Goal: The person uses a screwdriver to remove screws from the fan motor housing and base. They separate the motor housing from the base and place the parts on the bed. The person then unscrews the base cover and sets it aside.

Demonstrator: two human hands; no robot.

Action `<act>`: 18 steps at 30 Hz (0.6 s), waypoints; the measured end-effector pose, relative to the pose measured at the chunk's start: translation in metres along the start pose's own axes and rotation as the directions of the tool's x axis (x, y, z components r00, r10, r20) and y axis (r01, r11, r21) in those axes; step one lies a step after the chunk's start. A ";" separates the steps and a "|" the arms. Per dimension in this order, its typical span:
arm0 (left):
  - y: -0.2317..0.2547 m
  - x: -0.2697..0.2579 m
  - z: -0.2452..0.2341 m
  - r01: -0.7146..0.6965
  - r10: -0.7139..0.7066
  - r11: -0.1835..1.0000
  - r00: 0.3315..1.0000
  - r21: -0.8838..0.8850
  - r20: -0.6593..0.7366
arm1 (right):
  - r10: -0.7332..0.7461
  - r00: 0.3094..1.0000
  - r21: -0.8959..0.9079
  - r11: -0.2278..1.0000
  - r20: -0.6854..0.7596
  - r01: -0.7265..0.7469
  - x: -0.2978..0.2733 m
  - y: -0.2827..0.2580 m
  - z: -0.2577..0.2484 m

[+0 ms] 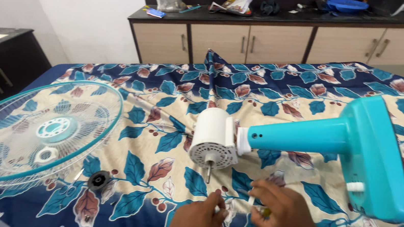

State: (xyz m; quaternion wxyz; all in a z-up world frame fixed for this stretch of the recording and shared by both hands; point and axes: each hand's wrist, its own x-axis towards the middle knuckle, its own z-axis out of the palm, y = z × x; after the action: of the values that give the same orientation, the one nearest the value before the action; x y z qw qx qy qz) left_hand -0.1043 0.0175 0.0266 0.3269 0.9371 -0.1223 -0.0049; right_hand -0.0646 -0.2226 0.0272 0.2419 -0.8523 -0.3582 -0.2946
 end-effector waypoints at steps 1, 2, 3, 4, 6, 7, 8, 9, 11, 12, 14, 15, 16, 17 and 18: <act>-0.006 -0.004 -0.008 0.019 -0.019 1.000 1.000 0.002 -0.018 | -0.061 0.998 0.024 0.998 0.010 0.061 0.003 -0.006 0.003; -0.014 -0.011 -0.017 0.042 -0.041 0.999 0.999 0.006 -0.035 | -0.122 0.992 0.053 0.991 0.017 0.120 0.005 -0.015 0.008; -0.023 -0.018 -0.026 0.064 -0.063 0.998 0.997 0.010 -0.053 | -0.182 0.983 0.082 0.980 0.022 0.179 0.008 -0.024 0.013; -0.031 -0.023 -0.035 0.114 -0.112 0.993 0.989 0.018 -0.094 | -0.234 0.971 0.135 0.965 0.057 0.224 0.012 -0.033 0.019; -0.049 -0.036 -0.051 0.220 -0.212 0.975 0.961 0.026 -0.178 | -0.342 0.932 0.250 0.919 0.121 0.305 0.021 -0.052 0.032; -0.059 -0.044 -0.059 0.219 -0.208 0.976 0.943 0.014 -0.262 | -0.386 0.907 0.270 0.903 0.165 0.335 0.027 -0.061 0.039; -0.070 -0.053 -0.069 0.219 -0.203 0.976 0.916 0.008 -0.345 | -0.431 0.879 0.294 0.883 0.203 0.366 0.034 -0.070 0.048; -0.080 -0.060 -0.078 0.218 -0.196 0.976 0.883 0.004 -0.426 | -0.475 0.847 0.318 0.862 0.238 0.394 0.041 -0.079 0.057; -0.099 -0.073 -0.095 0.382 -0.345 0.924 0.812 -0.017 -0.471 | -0.493 0.851 0.340 0.843 0.179 0.417 0.056 -0.098 0.077; -0.107 -0.078 -0.102 0.460 -0.414 0.887 0.766 -0.032 -0.491 | -0.499 0.853 0.351 0.834 0.150 0.426 0.063 -0.107 0.088; -0.122 -0.088 -0.116 0.510 -0.431 0.860 0.740 0.012 -0.516 | -0.413 0.896 0.350 0.873 0.159 0.340 0.081 -0.123 0.112; -0.128 -0.092 -0.121 0.535 -0.439 0.844 0.726 0.034 -0.529 | -0.369 0.914 0.349 0.889 0.165 0.296 0.090 -0.130 0.124; -0.133 -0.094 -0.125 0.531 -0.432 0.846 0.725 0.036 -0.537 | -0.320 0.934 0.325 0.910 0.161 0.256 0.100 -0.135 0.135; -0.137 -0.095 -0.128 0.528 -0.425 0.848 0.723 0.038 -0.545 | -0.270 0.950 0.302 0.929 0.157 0.214 0.109 -0.139 0.147; -0.140 -0.095 -0.129 0.523 -0.418 0.851 0.723 0.041 -0.550 | -0.216 0.965 0.277 0.946 0.152 0.168 0.113 -0.142 0.155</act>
State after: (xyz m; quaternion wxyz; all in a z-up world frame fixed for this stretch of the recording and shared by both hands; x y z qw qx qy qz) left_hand -0.1533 0.2248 0.0356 0.2428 0.9293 0.2139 0.1780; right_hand -0.0556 0.0161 0.0222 0.2889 -0.7968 -0.4960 -0.1887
